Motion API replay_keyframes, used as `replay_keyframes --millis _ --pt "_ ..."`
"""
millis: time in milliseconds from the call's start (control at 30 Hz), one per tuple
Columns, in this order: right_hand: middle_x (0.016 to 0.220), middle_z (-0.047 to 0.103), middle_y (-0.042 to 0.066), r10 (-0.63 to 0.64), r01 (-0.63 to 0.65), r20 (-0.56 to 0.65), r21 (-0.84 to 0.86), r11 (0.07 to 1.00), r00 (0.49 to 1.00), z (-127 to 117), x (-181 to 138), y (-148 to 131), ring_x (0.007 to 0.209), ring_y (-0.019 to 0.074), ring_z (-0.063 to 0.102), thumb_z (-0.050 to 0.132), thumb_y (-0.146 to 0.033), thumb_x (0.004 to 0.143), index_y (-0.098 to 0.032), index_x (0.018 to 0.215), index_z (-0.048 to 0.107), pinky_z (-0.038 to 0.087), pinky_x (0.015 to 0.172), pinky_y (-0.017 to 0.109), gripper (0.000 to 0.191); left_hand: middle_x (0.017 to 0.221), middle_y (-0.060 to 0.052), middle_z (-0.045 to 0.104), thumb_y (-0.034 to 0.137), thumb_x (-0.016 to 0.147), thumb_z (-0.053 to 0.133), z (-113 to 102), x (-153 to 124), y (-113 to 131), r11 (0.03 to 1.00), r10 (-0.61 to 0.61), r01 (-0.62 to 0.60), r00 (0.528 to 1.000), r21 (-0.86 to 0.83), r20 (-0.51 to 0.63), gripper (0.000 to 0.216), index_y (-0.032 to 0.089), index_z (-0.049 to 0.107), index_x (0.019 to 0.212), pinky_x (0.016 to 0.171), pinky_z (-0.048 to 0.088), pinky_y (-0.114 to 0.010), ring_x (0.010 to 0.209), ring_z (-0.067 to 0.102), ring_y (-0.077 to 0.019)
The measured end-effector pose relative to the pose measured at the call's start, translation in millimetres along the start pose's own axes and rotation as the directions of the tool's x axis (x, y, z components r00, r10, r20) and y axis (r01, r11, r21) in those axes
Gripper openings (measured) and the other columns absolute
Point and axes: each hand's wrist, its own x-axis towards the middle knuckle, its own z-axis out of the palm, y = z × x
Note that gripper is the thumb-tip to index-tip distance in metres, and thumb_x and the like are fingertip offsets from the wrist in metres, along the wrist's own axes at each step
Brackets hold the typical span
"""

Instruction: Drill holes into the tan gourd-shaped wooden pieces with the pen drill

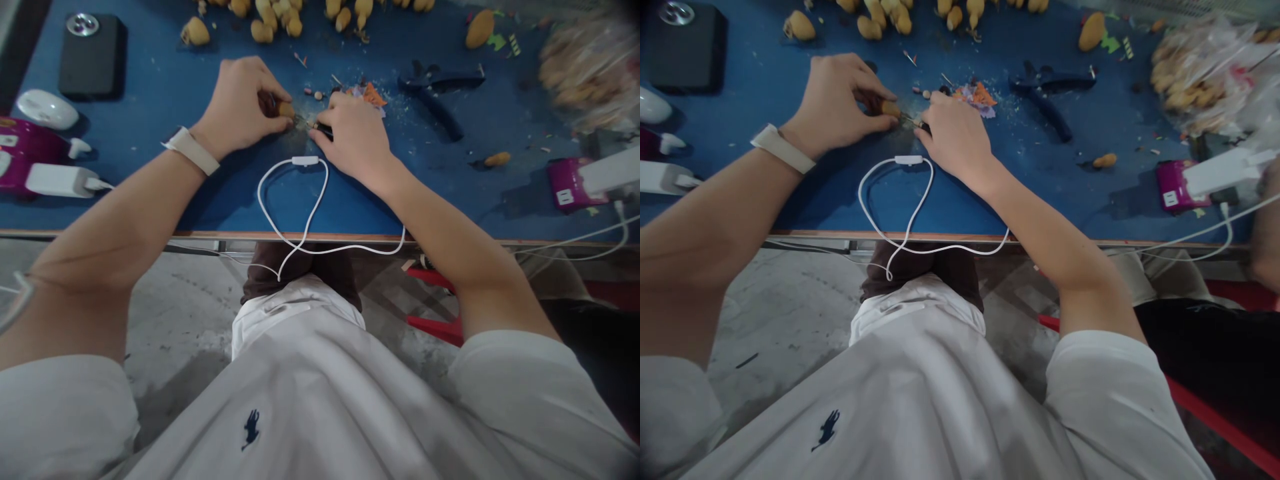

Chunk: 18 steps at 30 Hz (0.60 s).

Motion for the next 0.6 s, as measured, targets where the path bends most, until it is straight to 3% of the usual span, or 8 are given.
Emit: replay_keyframes --millis 167,367,467,600 --pt "0.117 0.089 0.017 0.004 -0.004 0.008 0.012 1.000 1.000 0.1 0.8 0.8 0.149 0.0547 0.072 0.061 -0.066 0.121 -0.046 0.122 0.096 0.059 0.103 0.066 0.040 0.138 -0.005 0.094 0.063 0.095 0.095 -1.5 0.0 -1.7 0.999 -0.024 0.025 0.999 -0.032 0.032 0.040 0.043 0.103 0.129 0.135 0.064 -0.070 0.139 0.081 -0.0416" --pt "0.121 0.089 0.016 -0.015 0.015 0.023 -0.001 1.000 1.000 -1.0 0.9 4.0 0.147 0.0523 0.074 0.059 -0.058 0.121 -0.043 0.121 0.095 0.060 0.099 0.063 0.039 0.141 -0.008 0.092 0.068 0.093 0.094 -1.5 -0.5 -1.9 0.997 -0.053 0.054 0.998 -0.051 0.022 0.050 0.036 0.103 0.131 0.133 0.065 -0.070 0.129 0.083 -0.0413" --pt "0.122 0.089 0.015 -0.001 0.000 0.021 0.025 1.000 1.000 -2.2 0.6 2.7 0.148 0.0518 0.073 0.062 -0.063 0.121 -0.044 0.120 0.094 0.061 0.099 0.061 0.038 0.141 -0.007 0.092 0.068 0.094 0.094 -1.1 -0.1 -2.7 0.998 -0.042 0.044 0.999 -0.050 0.031 0.045 0.041 0.103 0.129 0.129 0.066 -0.069 0.123 0.082 -0.0400" --pt "0.124 0.088 0.015 0.020 -0.021 0.023 0.070 0.997 1.000 -3.0 0.6 -0.5 0.149 0.0521 0.072 0.068 -0.063 0.118 -0.045 0.112 0.092 0.061 0.102 0.062 0.031 0.137 -0.009 0.093 0.066 0.095 0.094 0.2 1.3 -4.8 0.998 -0.028 0.031 0.999 -0.055 0.043 0.043 0.039 0.102 0.128 0.132 0.064 -0.071 0.130 0.081 -0.0423"
